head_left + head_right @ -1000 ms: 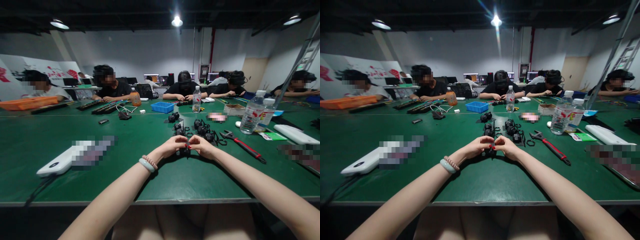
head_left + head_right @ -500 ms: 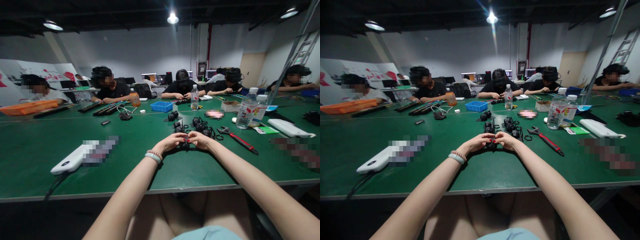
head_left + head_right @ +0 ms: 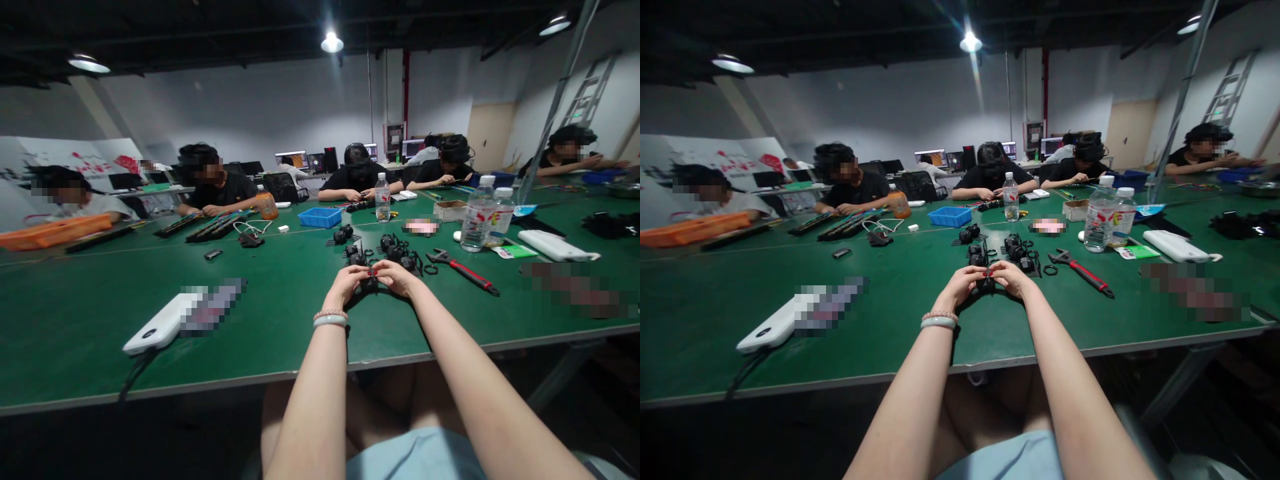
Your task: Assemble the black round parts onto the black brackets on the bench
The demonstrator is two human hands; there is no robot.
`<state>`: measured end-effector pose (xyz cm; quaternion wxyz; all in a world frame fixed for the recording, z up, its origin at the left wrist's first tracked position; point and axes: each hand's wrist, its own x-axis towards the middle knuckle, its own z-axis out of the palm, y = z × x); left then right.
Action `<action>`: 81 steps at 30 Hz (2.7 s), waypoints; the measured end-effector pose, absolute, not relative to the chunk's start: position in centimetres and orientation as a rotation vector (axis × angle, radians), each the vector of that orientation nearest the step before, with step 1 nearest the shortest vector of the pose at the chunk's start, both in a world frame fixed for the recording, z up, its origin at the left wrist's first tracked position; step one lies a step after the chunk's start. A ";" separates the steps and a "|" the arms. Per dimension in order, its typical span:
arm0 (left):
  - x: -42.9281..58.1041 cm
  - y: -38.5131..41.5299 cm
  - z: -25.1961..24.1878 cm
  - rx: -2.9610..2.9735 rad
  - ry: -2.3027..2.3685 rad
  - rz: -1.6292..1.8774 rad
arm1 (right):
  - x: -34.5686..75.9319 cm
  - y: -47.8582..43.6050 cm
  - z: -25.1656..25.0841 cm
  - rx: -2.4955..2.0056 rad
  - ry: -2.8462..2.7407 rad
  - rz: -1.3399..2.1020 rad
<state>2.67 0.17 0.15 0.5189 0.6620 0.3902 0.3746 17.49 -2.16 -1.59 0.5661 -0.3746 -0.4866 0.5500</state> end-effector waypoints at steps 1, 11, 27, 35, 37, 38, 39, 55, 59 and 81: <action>2.8 -0.1 0.1 1.673 0.978 0.939 | 17.3 -2.2 -1.7 -0.894 -1.139 1.260; 2.5 -5.0 1.6 2.612 1.140 1.017 | 16.6 -5.8 -1.6 -1.156 -1.632 0.413; 2.1 -7.0 -0.3 2.910 1.304 0.740 | 15.4 -8.2 -1.8 -1.411 -1.964 -0.113; 2.3 -7.2 -0.6 2.937 1.347 0.761 | 15.3 -8.3 -1.6 -1.339 -1.964 -0.235; 2.3 -7.0 -0.7 2.941 1.318 0.789 | 15.3 -8.3 -1.6 -1.307 -1.953 -0.222; 2.2 -6.9 -0.7 2.941 1.305 0.796 | 15.3 -8.3 -1.6 -1.302 -1.943 -0.211; 2.2 -6.8 -0.7 2.942 1.296 0.799 | 15.3 -8.2 -1.6 -1.302 -1.933 -0.199; 1.8 -5.2 -2.1 2.819 1.347 0.731 | 15.9 -6.9 -2.7 -1.294 -1.886 -0.143; 1.7 -4.3 -1.7 2.728 1.213 0.929 | 16.0 -6.5 -2.8 -1.239 -1.848 -0.074; 2.2 -3.4 -0.8 2.234 1.087 1.099 | 17.7 -4.1 -3.3 -0.964 -1.554 0.822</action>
